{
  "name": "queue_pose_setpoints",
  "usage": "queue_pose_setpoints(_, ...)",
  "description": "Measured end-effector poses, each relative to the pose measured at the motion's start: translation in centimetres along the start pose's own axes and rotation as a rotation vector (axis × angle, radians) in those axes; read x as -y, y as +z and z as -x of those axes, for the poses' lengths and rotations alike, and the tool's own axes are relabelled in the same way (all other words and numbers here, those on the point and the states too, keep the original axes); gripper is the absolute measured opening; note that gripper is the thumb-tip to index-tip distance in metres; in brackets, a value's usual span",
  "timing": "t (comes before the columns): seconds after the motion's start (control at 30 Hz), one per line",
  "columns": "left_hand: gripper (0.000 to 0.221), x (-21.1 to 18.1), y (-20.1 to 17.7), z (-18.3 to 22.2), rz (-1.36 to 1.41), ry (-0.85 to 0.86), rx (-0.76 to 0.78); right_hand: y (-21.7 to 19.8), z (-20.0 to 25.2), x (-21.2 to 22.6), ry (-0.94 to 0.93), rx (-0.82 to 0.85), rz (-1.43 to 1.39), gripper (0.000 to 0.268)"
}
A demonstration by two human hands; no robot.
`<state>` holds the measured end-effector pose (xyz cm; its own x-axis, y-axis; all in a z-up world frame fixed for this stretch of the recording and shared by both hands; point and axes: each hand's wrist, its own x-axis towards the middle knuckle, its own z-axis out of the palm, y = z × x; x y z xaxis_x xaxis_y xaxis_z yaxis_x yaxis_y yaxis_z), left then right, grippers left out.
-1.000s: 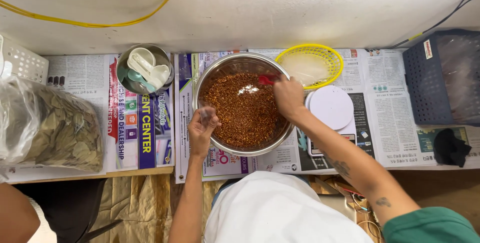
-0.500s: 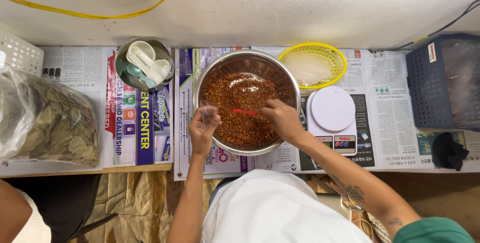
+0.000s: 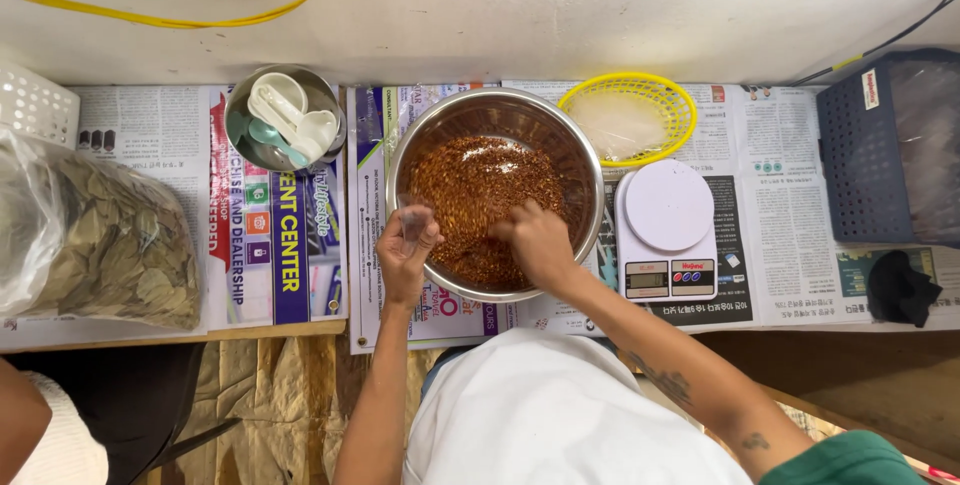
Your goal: Portioning and weighing seeds from a large bowl into small plastic bags using a spoon
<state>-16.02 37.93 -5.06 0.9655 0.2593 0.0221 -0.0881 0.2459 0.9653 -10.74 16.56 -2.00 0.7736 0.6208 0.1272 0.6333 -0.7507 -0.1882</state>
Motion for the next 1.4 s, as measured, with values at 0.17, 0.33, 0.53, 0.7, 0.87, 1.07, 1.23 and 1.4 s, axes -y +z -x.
queue_pose_setpoints(0.17,0.021,-0.3,0.0,-0.1,-0.001,-0.009,-0.002,3.7,-3.2,-4.8,0.128,-0.040,-0.031,0.008)
queue_pose_setpoints(0.33,0.021,0.3,-0.4,0.1,0.008,-0.025,0.010,-3.0,-3.6,-7.1,0.162,-0.051,-0.047,0.010)
queue_pose_setpoints(0.53,0.021,0.4,-0.3,-0.2,0.007,-0.021,0.033,-12.6,-1.5,-4.3,0.070,0.283,0.080,0.012)
queue_pose_setpoints(0.7,0.020,-0.2,-0.2,-0.2,-0.022,-0.031,0.053,-7.7,0.1,-4.2,0.066,0.462,0.015,0.007)
queue_pose_setpoints(0.87,0.022,-0.1,-0.2,-0.2,-0.063,-0.036,0.067,-3.8,-3.6,-4.9,-0.022,0.204,0.119,0.007)
queue_pose_setpoints(1.07,0.021,0.1,-0.4,-0.3,-0.066,-0.032,0.071,-6.7,-6.1,-4.7,-0.030,0.104,0.239,0.008)
queue_pose_setpoints(1.23,0.021,1.1,-1.0,-0.4,-0.038,-0.044,0.070,-9.1,-1.8,-5.2,-0.069,0.228,0.286,0.011)
queue_pose_setpoints(1.4,0.021,1.7,-1.4,-0.5,-0.062,-0.056,0.101,-0.8,2.2,-8.4,-0.100,0.219,0.388,0.005)
